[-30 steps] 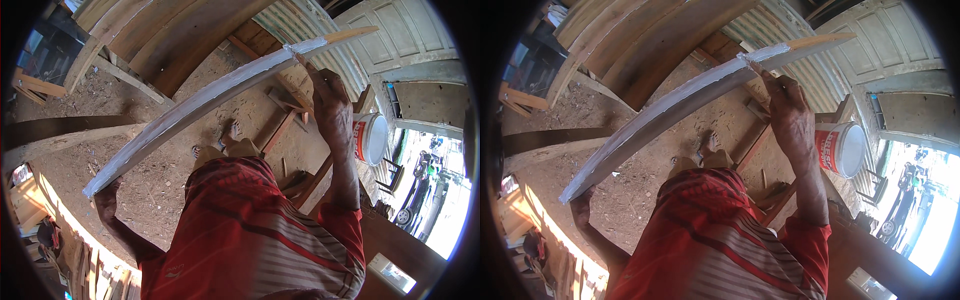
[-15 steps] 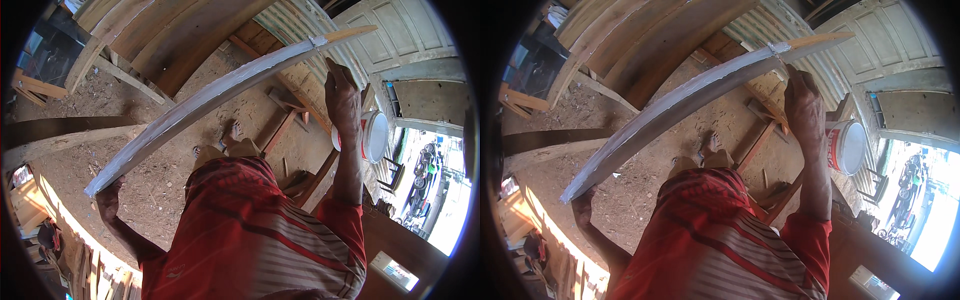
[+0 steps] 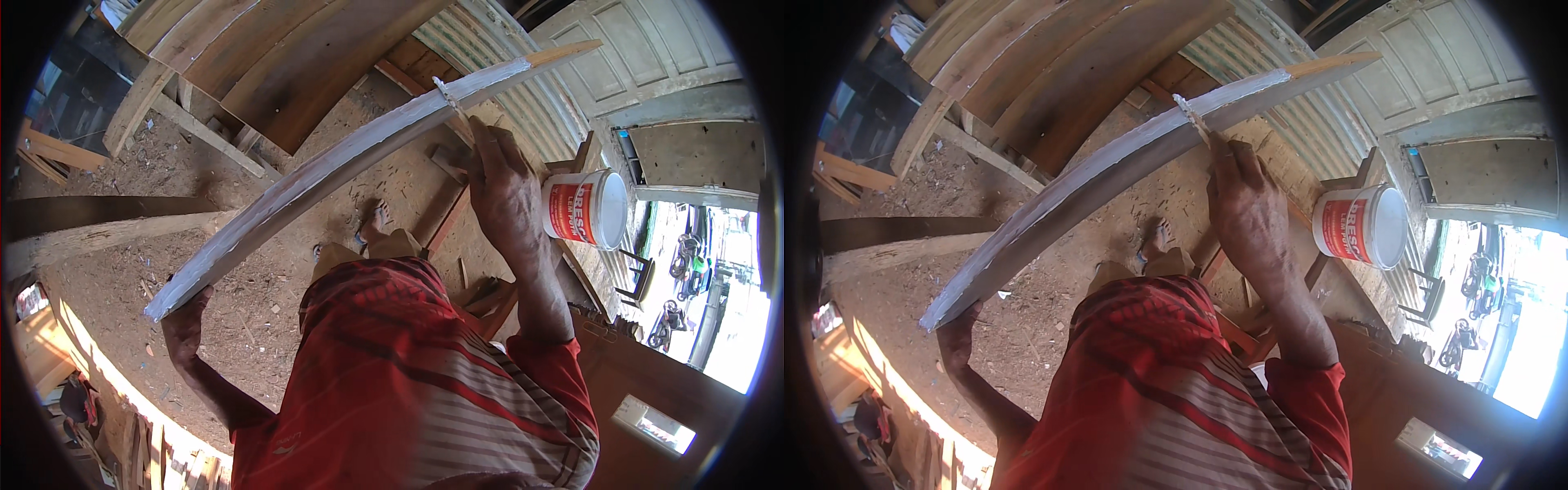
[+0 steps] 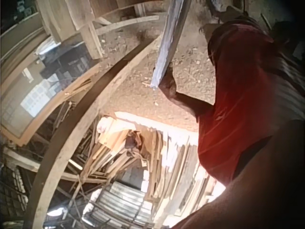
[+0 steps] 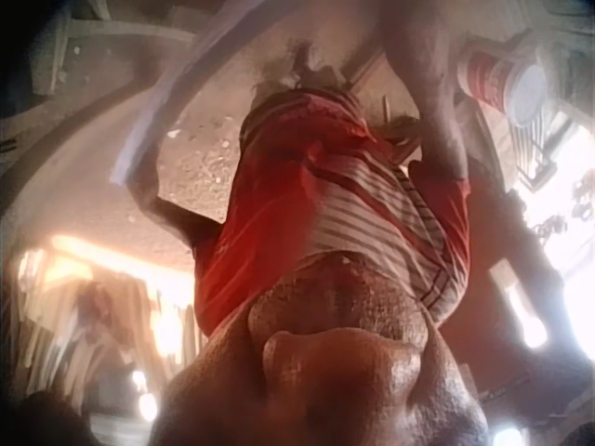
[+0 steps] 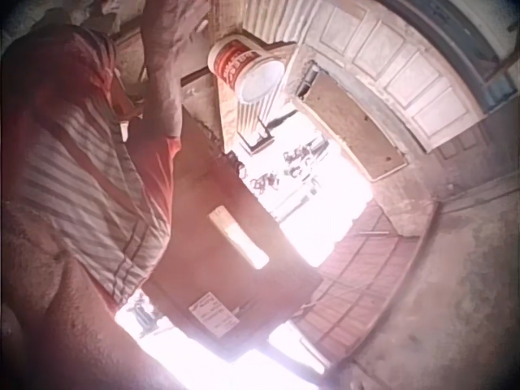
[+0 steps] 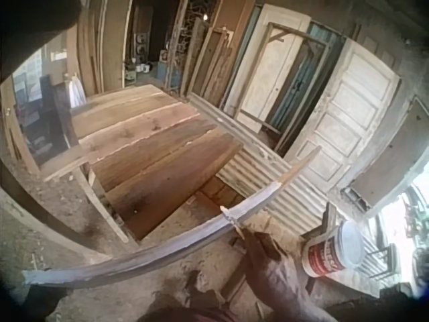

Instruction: The person dips an applicator into a bucket of glue and spreads the glue along the edge of a wooden plank by hand.

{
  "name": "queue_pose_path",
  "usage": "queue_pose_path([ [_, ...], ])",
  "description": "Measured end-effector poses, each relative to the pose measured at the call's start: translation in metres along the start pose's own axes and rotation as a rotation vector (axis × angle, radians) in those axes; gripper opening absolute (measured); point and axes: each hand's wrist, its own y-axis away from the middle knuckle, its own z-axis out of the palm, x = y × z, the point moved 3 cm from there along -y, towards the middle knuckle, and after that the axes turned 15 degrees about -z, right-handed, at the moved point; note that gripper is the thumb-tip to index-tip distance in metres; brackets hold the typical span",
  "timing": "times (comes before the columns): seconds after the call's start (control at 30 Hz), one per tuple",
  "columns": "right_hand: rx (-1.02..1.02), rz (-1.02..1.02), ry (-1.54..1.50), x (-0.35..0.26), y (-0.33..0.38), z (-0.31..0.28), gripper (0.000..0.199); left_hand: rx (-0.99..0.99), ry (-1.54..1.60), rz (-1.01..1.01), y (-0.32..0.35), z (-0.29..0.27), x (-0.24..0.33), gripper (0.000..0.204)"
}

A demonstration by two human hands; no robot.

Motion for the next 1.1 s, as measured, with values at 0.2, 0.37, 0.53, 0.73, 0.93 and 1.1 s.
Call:
queue_pose_path([
  [0.2, 0.023, -0.02, -0.087, -0.035, -0.002, -0.003, 0.04, 0.087, -0.093, -0.128, -0.007, -0.002, -0.004, 0.052],
  [0.37, 0.065, -0.081, -0.387, -0.034, -0.006, -0.01, 0.037, 0.096, -0.22, -0.171, -0.004, 0.006, 0.011, 0.054],
  [0.53, 0.12, 0.087, -0.279, -0.01, -0.005, -0.015, 0.034, 0.114, -0.256, -0.135, -0.002, 0.007, 0.017, 0.055],
  [0.73, 0.122, -0.051, -0.227, -0.031, -0.006, -0.009, 0.032, 0.096, -0.297, -0.158, -0.006, 0.007, 0.017, 0.056],
  [0.93, 0.087, -0.032, -0.345, -0.028, -0.007, -0.015, 0.034, 0.076, -0.248, -0.222, -0.008, 0.002, 0.011, 0.057],
  [1.1, 0.099, 0.06, -0.141, -0.005, -0.005, -0.014, 0.033, 0.067, -0.201, -0.184, -0.008, 0.004, 0.01, 0.055],
])
